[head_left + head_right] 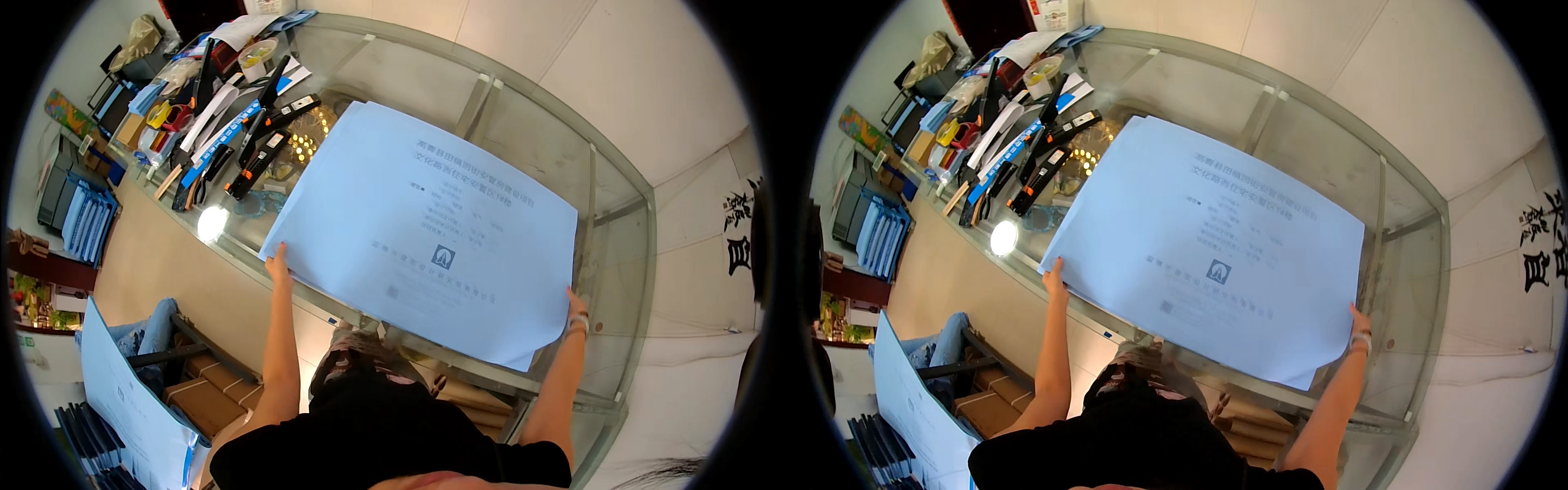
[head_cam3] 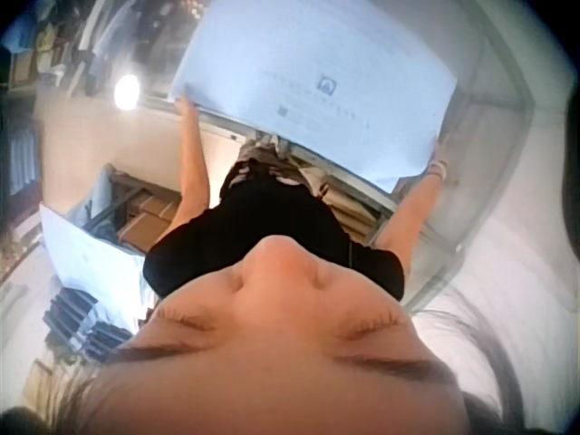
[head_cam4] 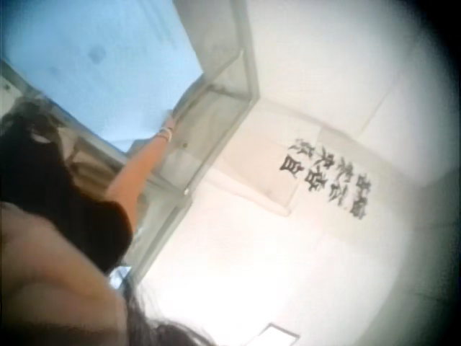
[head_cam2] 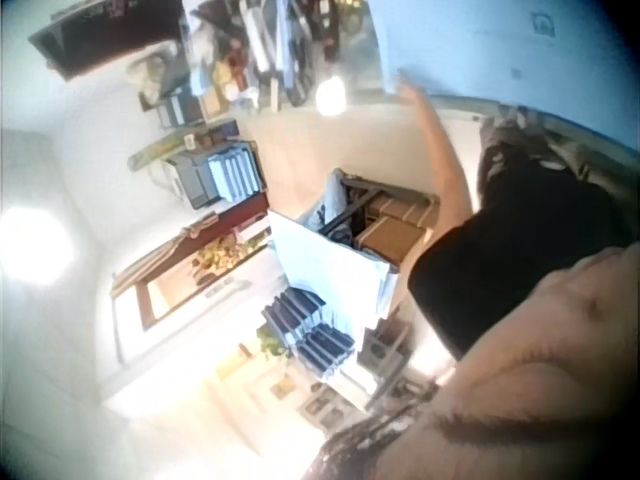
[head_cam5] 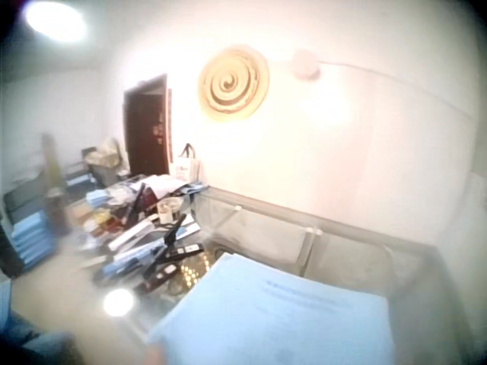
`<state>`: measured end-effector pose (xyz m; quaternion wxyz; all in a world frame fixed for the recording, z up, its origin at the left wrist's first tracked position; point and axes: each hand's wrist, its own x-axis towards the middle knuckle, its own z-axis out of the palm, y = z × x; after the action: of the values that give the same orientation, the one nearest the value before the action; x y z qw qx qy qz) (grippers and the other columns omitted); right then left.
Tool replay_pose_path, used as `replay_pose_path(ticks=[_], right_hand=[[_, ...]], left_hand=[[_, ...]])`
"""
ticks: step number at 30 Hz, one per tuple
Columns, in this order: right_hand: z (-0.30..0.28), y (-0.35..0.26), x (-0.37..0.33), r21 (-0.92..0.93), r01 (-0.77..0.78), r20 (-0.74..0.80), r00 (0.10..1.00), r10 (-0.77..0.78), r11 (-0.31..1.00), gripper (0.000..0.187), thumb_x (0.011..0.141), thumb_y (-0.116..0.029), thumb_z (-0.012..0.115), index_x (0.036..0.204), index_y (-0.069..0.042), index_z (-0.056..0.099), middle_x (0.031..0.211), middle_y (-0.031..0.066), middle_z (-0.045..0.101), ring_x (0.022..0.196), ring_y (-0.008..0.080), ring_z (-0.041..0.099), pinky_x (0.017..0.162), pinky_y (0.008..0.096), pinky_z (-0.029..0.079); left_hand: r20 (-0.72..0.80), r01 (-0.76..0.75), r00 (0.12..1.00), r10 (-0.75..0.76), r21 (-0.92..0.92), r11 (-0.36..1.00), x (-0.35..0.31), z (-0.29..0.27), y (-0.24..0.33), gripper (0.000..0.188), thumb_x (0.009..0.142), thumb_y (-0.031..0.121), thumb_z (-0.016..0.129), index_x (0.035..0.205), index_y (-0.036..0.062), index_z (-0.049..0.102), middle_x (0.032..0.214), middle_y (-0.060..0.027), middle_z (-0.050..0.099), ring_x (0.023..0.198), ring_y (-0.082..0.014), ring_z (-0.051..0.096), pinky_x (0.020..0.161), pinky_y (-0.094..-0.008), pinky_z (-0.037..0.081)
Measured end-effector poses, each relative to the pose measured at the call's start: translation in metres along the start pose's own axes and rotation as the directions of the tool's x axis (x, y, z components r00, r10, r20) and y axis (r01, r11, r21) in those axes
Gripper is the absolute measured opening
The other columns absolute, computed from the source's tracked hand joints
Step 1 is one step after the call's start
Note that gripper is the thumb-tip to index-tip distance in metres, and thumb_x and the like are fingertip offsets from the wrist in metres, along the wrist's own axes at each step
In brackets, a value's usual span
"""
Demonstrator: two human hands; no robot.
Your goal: The person aligns and stacks several large blue printed sheets on a glass table. They use a handheld stapler to fasten the sheets together and then apply a blue adhesive strip along the top edge of the stack. Finally, the person folds the assembled document in half.
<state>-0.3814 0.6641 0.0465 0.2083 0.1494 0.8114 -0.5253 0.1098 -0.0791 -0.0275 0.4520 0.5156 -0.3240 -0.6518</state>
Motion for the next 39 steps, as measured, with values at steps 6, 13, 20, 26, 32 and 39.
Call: replay_pose_path(ticks=[6, 13, 20, 26, 32, 39], right_hand=[[0.031, 0.034, -0.171, 0.184, -0.309, 0.387, 0.895, 0.22, 0.933, 0.063, 0.087, -0.057, 0.059, 0.126, -0.007, 0.056, 0.118, 0.0077, 0.063, 0.104, 0.0201, 0.06, 0.085, 0.0373, 0.05], [0.056, 0.092, -0.249, 0.398, -0.193, 0.104, 0.981, 0.164, 0.897, 0.07, 0.084, -0.05, 0.067, 0.135, -0.006, 0.047, 0.132, 0.0099, 0.052, 0.118, 0.0281, 0.05, 0.1, 0.0418, 0.043], [0.164, 0.147, -0.259, 0.804, 0.193, -0.25, 0.968, 0.026, 0.562, 0.054, 0.09, -0.034, 0.065, 0.132, -0.003, 0.05, 0.121, 0.0062, 0.058, 0.101, 0.0201, 0.056, 0.08, 0.0314, 0.046], [0.205, 0.149, -0.242, 0.685, 0.102, -0.389, 0.888, 0.244, 0.722, 0.042, 0.092, -0.031, 0.064, 0.117, 0.001, 0.058, 0.095, 0.0035, 0.063, 0.06, 0.0107, 0.042, 0.045, 0.0293, 0.027], [0.217, 0.137, -0.245, 0.535, 0.099, -0.536, 0.808, 0.247, 0.839, 0.045, 0.084, -0.033, 0.073, 0.093, 0.003, 0.047, 0.075, 0.0064, 0.053, 0.047, 0.0139, 0.034, 0.041, 0.0325, 0.028], [0.216, 0.145, -0.233, 0.485, 0.119, -0.634, 0.73, 0.255, 0.866, 0.052, 0.082, -0.034, 0.074, 0.104, 0.006, 0.05, 0.083, 0.0105, 0.058, 0.058, 0.017, 0.046, 0.049, 0.0355, 0.036]], left_hand=[[0.229, -0.05, 0.969, -0.088, 0.537, 0.842, 0.054, -0.049, 0.09, 0.039, 0.085, 0.036, 0.068, 0.097, -0.0014, 0.069, 0.082, -0.0048, 0.065, 0.08, -0.0122, 0.06, 0.066, -0.0262, 0.047], [0.646, -0.587, 0.761, -0.057, 0.723, 0.364, 0.109, 0.005, 0.081, 0.044, 0.08, 0.046, 0.07, 0.076, 0.0021, 0.066, 0.066, -0.008, 0.062, 0.061, -0.02, 0.054, 0.056, -0.0382, 0.043], [0.754, -0.717, 0.647, -0.117, 0.653, 0.244, 0.127, 0.014, 0.084, 0.047, 0.073, 0.043, 0.076, 0.065, 0.0046, 0.05, 0.062, -0.0099, 0.054, 0.06, -0.0224, 0.051, 0.055, -0.0379, 0.04], [0.761, -0.682, 0.621, -0.188, 0.642, 0.351, 0.142, 0.003, 0.098, 0.041, 0.077, 0.035, 0.076, 0.067, 0.0061, 0.048, 0.062, -0.0033, 0.047, 0.06, -0.0149, 0.041, 0.053, -0.0331, 0.035], [0.768, -0.585, 0.588, -0.254, 0.62, 0.523, 0.14, -0.011, 0.104, 0.036, 0.084, 0.025, 0.073, 0.071, 0.0097, 0.044, 0.068, 0.0056, 0.039, 0.064, -0.007, 0.034, 0.053, -0.0259, 0.029], [0.792, -0.55, 0.549, -0.268, 0.584, 0.597, 0.139, -0.008, 0.106, 0.038, 0.083, 0.026, 0.075, 0.071, 0.0089, 0.042, 0.066, 0.0042, 0.041, 0.063, -0.0071, 0.035, 0.053, -0.0256, 0.03]])
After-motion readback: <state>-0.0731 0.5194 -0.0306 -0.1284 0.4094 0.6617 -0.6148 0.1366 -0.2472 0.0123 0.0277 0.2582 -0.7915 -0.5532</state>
